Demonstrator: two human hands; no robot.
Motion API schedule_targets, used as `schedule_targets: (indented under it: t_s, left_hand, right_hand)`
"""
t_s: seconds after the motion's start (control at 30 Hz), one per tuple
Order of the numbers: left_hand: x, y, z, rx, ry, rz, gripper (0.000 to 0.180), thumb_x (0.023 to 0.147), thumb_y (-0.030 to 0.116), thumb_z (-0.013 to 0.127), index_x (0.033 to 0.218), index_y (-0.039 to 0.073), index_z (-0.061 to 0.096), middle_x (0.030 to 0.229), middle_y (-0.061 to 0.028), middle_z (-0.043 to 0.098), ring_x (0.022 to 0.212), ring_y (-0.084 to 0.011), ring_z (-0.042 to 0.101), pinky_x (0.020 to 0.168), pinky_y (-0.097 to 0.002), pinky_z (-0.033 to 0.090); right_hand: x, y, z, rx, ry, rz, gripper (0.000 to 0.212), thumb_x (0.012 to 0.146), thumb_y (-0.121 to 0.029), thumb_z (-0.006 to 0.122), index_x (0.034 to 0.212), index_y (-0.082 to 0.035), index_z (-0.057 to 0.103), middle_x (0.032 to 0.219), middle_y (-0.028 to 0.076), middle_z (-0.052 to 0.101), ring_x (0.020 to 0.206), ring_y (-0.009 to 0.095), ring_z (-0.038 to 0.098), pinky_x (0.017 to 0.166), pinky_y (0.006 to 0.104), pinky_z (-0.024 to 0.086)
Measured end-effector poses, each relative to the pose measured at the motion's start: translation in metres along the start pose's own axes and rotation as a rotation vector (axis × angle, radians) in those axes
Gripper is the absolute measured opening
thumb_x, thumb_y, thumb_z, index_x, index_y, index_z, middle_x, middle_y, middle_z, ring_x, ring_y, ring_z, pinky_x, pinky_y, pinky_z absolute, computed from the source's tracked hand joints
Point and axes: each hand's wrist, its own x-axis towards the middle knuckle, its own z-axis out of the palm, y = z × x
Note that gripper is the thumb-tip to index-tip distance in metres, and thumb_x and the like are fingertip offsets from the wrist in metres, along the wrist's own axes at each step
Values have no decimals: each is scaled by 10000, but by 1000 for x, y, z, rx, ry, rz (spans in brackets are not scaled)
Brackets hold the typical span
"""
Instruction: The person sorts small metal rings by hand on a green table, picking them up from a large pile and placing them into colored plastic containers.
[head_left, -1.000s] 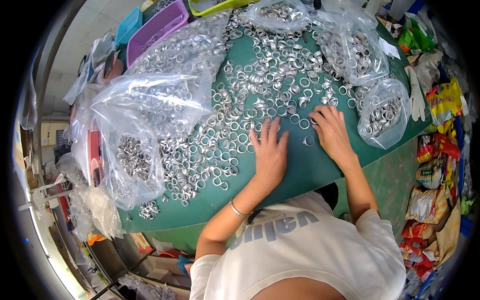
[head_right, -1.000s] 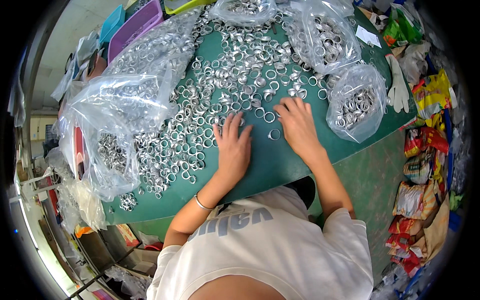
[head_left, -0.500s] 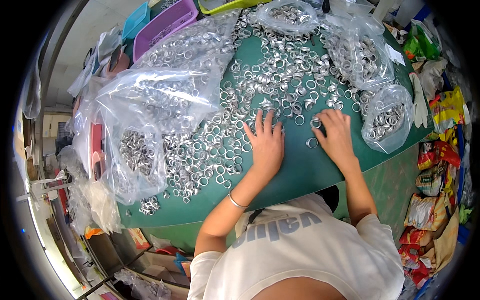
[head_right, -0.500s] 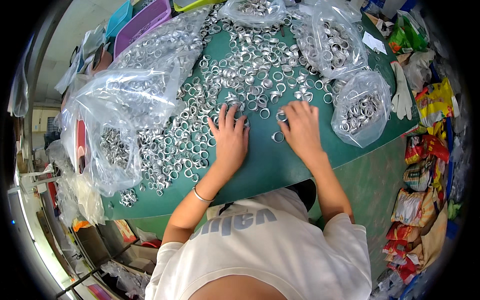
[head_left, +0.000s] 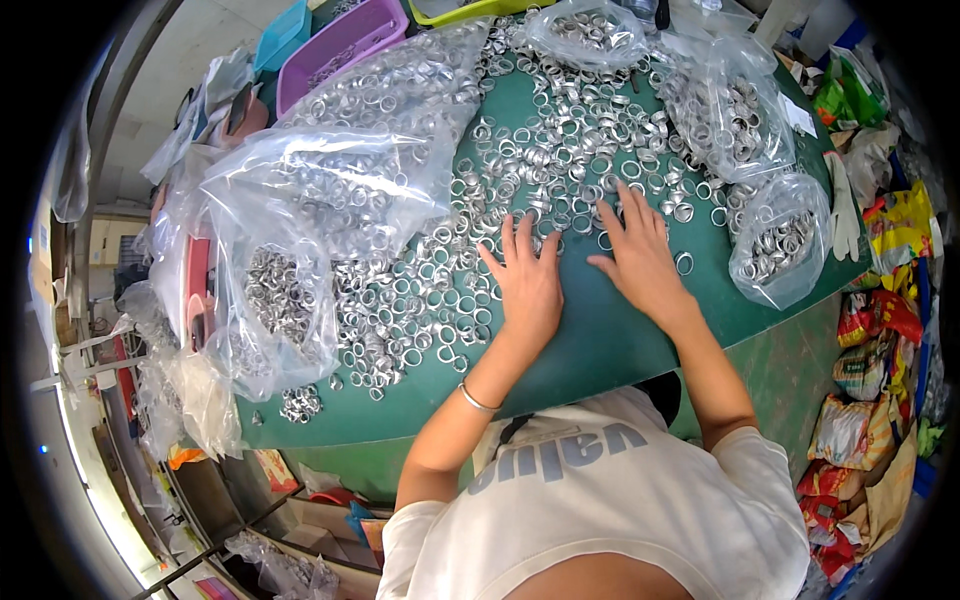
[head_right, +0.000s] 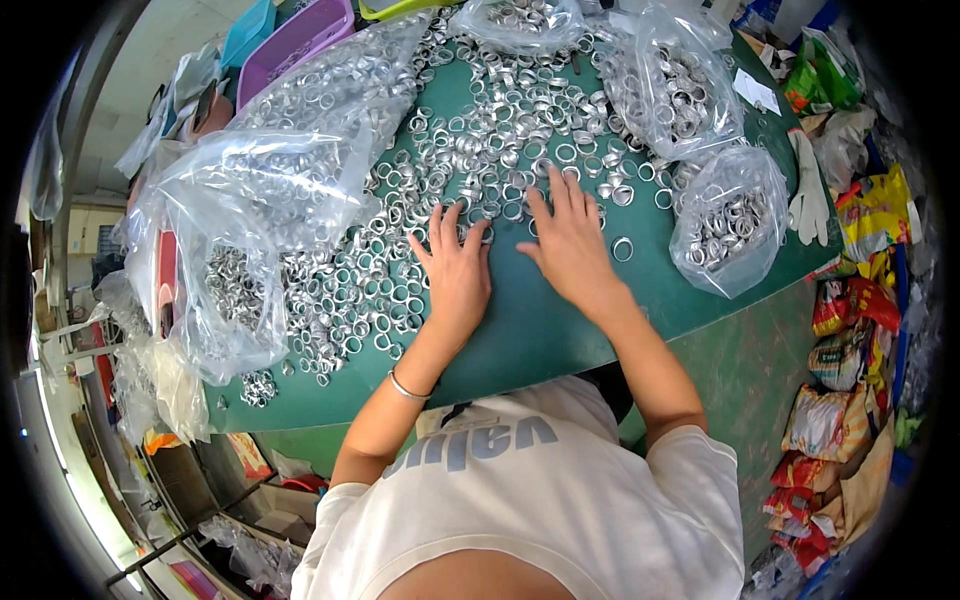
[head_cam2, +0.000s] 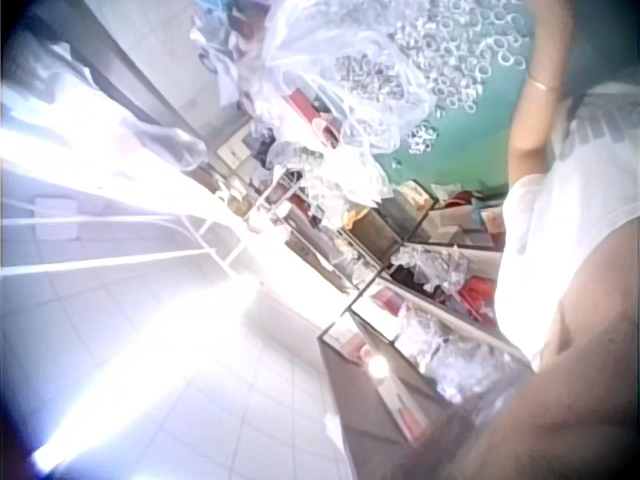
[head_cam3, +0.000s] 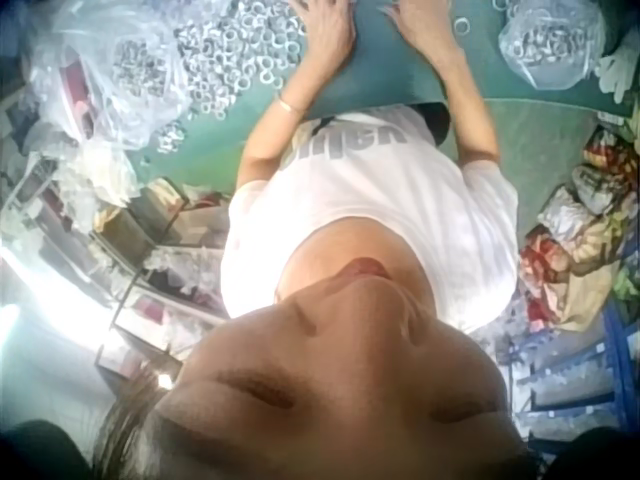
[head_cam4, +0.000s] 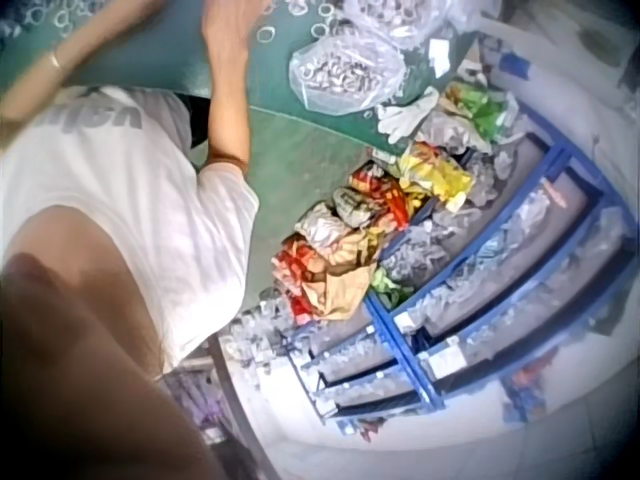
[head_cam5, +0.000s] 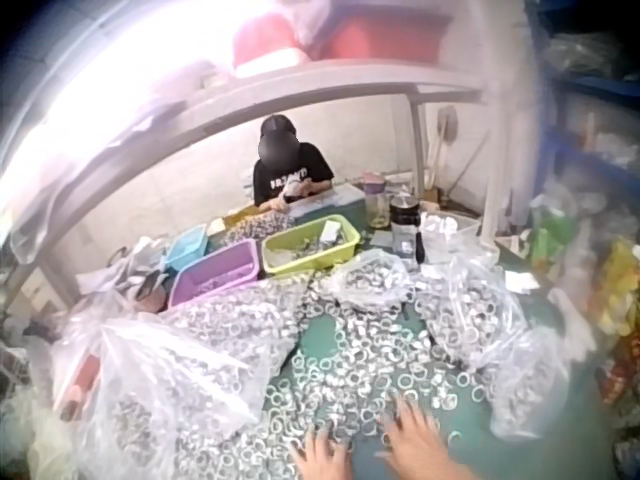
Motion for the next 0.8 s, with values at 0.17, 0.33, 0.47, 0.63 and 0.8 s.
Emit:
schedule_targets:
  t_s: [0.17, 0.33, 0.47, 0.63, 0.8]
  left_hand:
    - [5, -9, -1, -36, 30, -12, 276, 821, 75, 628, 1092, 116, 600, 1344, -164, 394, 1314, -397, 310, 1016, -687, 189]
    - [11, -10, -3, -19, 52, -39, 236, 821, 68, 624, 1057, 79, 609, 1340, -171, 398, 1309, -409, 311, 1029, -676, 194]
    - [17, 0, -3, -62, 59, 147, 205, 816, 65, 629, 1021, 53, 627, 1342, -171, 400, 1311, -415, 307, 1037, -674, 194]
    - [23, 2, -2, -106, 6, 170, 156, 799, 41, 630, 954, 22, 641, 1321, -178, 426, 1289, -406, 343, 1037, -633, 246]
    - [-27, 3, -18, -272, -127, 208, 203, 787, -5, 619, 989, -1, 611, 1235, -196, 483, 1199, -382, 433, 1006, -459, 372]
  right_hand:
    - [-27, -13, -24, -47, -257, -200, 472, 794, -176, 690, 1221, -29, 554, 1419, 130, 381, 1358, 349, 279, 1080, 538, 255]
    - [-42, -1, -40, 259, -273, -187, 290, 803, -117, 664, 1079, -40, 623, 1283, 97, 527, 1269, 287, 422, 1068, 488, 288]
    - [-24, -1, -40, 315, 12, 78, 243, 781, -73, 666, 1018, -31, 628, 1172, 95, 567, 1141, 300, 495, 978, 429, 355]
    - [-21, -5, -22, 29, 98, -96, 234, 781, -60, 656, 1011, -26, 628, 1208, 116, 539, 1160, 328, 474, 943, 418, 368]
    - [-32, 10, -28, 100, 181, 59, 276, 771, -60, 660, 1043, -41, 618, 1191, 101, 535, 1131, 311, 472, 904, 416, 377]
